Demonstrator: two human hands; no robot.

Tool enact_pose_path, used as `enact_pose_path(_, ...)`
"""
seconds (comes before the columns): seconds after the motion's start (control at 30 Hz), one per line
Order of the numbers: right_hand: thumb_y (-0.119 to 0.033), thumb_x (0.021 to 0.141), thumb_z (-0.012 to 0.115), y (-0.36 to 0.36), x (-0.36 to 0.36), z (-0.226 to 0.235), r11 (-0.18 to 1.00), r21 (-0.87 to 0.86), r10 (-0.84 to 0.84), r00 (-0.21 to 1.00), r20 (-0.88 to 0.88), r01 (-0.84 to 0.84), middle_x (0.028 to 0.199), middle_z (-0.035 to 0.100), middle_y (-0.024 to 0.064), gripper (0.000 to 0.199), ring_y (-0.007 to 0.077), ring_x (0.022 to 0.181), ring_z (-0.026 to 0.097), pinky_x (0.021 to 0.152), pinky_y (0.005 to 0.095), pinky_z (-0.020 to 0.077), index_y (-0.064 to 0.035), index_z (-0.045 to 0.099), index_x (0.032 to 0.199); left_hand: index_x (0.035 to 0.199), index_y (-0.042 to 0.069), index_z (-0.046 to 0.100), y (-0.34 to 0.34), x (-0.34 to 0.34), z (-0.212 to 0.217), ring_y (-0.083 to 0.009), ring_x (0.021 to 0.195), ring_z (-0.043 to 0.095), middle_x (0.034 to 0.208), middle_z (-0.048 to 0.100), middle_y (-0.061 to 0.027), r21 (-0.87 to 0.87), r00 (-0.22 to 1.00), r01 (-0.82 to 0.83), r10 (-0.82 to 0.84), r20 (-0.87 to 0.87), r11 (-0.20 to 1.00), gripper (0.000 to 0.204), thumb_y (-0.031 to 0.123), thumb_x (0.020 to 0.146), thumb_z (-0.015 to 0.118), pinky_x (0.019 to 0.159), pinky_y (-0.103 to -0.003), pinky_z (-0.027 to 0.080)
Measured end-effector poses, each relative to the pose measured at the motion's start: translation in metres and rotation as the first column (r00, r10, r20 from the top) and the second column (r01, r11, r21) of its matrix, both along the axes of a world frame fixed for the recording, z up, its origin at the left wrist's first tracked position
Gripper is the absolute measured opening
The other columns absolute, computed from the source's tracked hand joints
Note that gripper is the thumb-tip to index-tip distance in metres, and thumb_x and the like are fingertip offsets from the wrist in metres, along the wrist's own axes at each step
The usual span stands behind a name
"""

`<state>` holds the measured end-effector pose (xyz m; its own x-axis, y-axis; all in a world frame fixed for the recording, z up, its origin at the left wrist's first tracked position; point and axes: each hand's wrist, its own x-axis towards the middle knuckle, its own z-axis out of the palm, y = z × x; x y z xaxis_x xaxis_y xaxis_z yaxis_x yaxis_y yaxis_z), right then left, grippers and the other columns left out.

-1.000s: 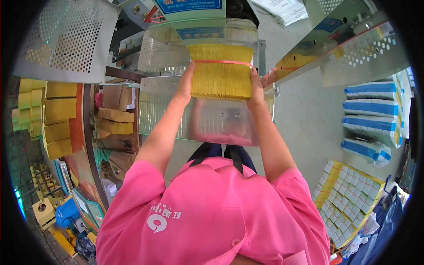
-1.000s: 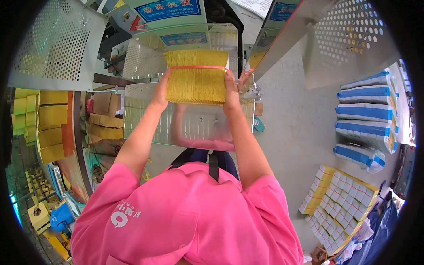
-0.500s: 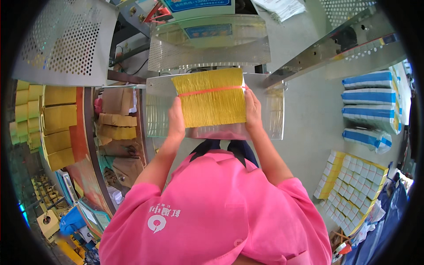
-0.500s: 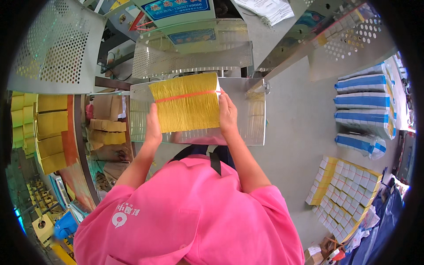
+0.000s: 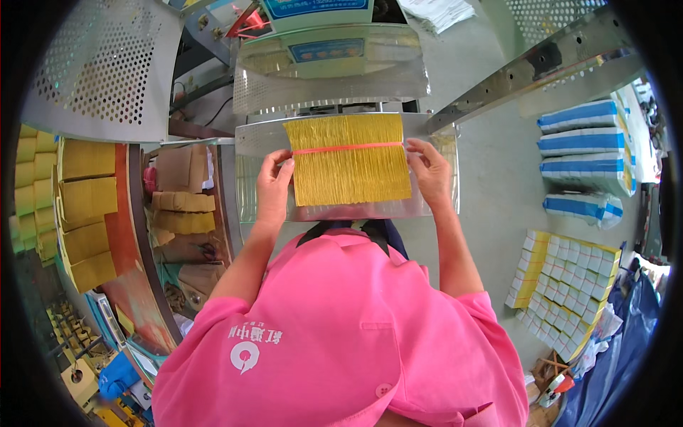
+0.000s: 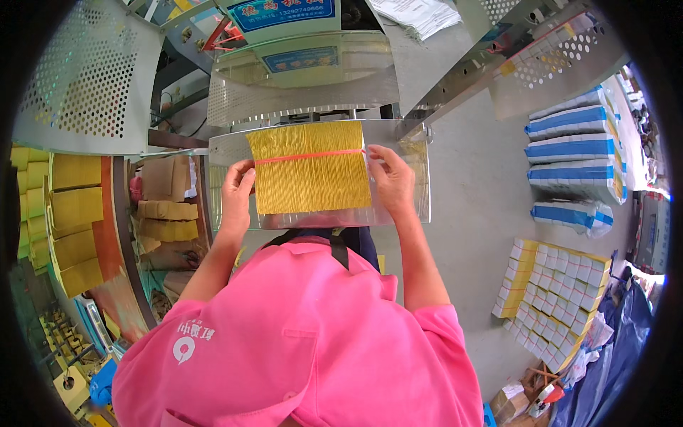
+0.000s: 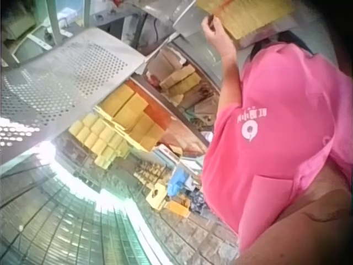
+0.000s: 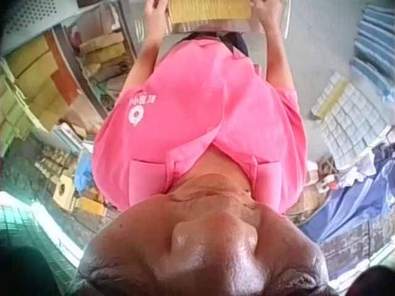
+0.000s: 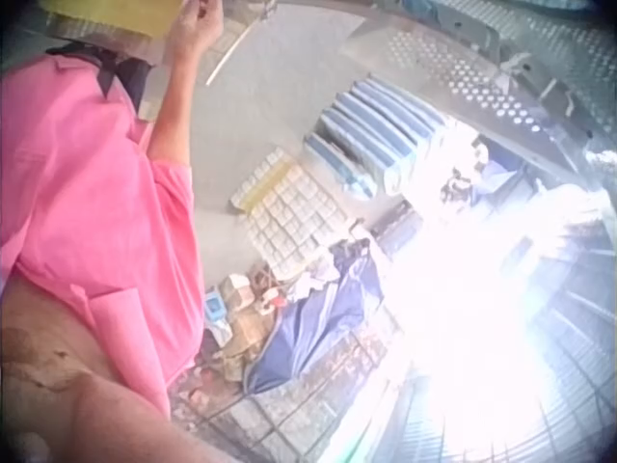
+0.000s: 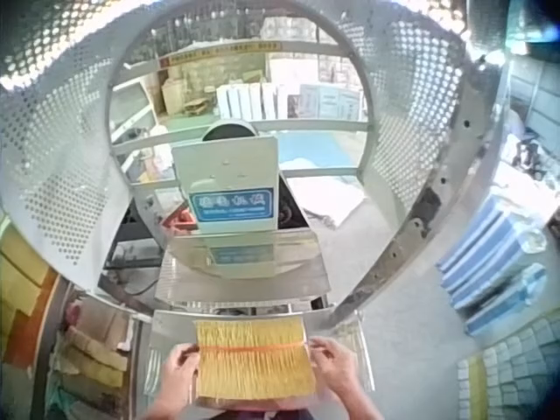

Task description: Bundling stacks of yellow paper with rubber bands and organizing them with slips in a factory setting.

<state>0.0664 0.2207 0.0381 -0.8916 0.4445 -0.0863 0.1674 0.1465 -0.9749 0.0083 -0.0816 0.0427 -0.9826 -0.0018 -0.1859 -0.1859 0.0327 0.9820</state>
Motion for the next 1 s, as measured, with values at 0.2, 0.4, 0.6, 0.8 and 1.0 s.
enact_pose_path(0.2, 0.000, 0.085, 0.059, -0.001, -0.011, 0.008, 0.970, 0.198, 0.147, 0.988, -0.037, -0.137, 0.087, 0.069, 0.0098, 0.018, 0.0124, 0.072, 0.064, 0.068, 0.0257, 0.0505, -0.0004, 0.065, 0.102, 0.105, 0.003, 0.057, -0.005, 0.000, -0.003, -0.0082, 0.080, 0.055, 0.091, 0.059, -0.0018, 0.167, 0.988, 0.103, -0.121, 0.098, 0.981, 0.013, 0.012, 0.095, 0.058, 0.071, -0.025, 0.047)
enact_pose_path(0.4, 0.002, 0.084, 0.058, 0.000, -0.012, 0.016, 0.940, 0.273, 0.214, 0.977, -0.003, -0.205, 0.083, 0.065, 0.0116, 0.009, 0.0175, 0.075, 0.064, 0.070, 0.0282, 0.0505, 0.0008, 0.061, 0.093, 0.104, 0.003, 0.056, -0.009, -0.002, -0.010, -0.0083, 0.082, 0.054, 0.093, 0.058, -0.0017, 0.072, 0.987, 0.163, -0.163, -0.010, 0.984, 0.013, 0.012, 0.096, 0.058, 0.073, -0.024, 0.046)
enact_pose_path(0.6, 0.004, 0.082, 0.059, 0.000, -0.003, 0.001, 0.947, 0.285, 0.203, 0.965, -0.168, -0.149, 0.086, 0.065, 0.0116, 0.010, 0.0224, 0.078, 0.065, 0.072, 0.0301, 0.0509, 0.0004, 0.060, 0.092, 0.116, 0.001, 0.055, 0.000, -0.008, 0.010, -0.0108, 0.089, 0.052, 0.107, 0.058, -0.0045, 0.075, 0.986, 0.156, -0.159, 0.040, 0.985, 0.027, 0.016, 0.094, 0.060, 0.081, -0.027, 0.045)
enact_pose_path(0.8, 0.002, 0.084, 0.061, -0.005, -0.001, 0.001, 0.992, 0.100, 0.092, 0.988, -0.125, -0.079, 0.087, 0.067, 0.0128, 0.010, 0.0272, 0.076, 0.066, 0.071, 0.0328, 0.0521, 0.0000, 0.061, 0.094, 0.119, 0.001, 0.055, 0.002, -0.009, 0.004, -0.0128, 0.090, 0.052, 0.111, 0.058, -0.0057, -0.050, 0.980, 0.196, -0.197, -0.016, 0.979, 0.036, 0.020, 0.090, 0.065, 0.082, -0.028, 0.045)
enact_pose_path(1.0, -0.002, 0.088, 0.060, 0.002, -0.009, 0.014, 0.875, 0.437, 0.260, 0.964, -0.059, -0.209, 0.082, 0.066, 0.0146, 0.005, 0.0268, 0.077, 0.066, 0.067, 0.0313, 0.0497, -0.0006, 0.063, 0.092, 0.118, 0.001, 0.055, 0.000, -0.011, 0.002, -0.0132, 0.089, 0.052, 0.109, 0.059, -0.0059, -0.048, 0.974, 0.226, -0.227, -0.011, 0.973, 0.036, 0.021, 0.090, 0.066, 0.080, -0.028, 0.045)
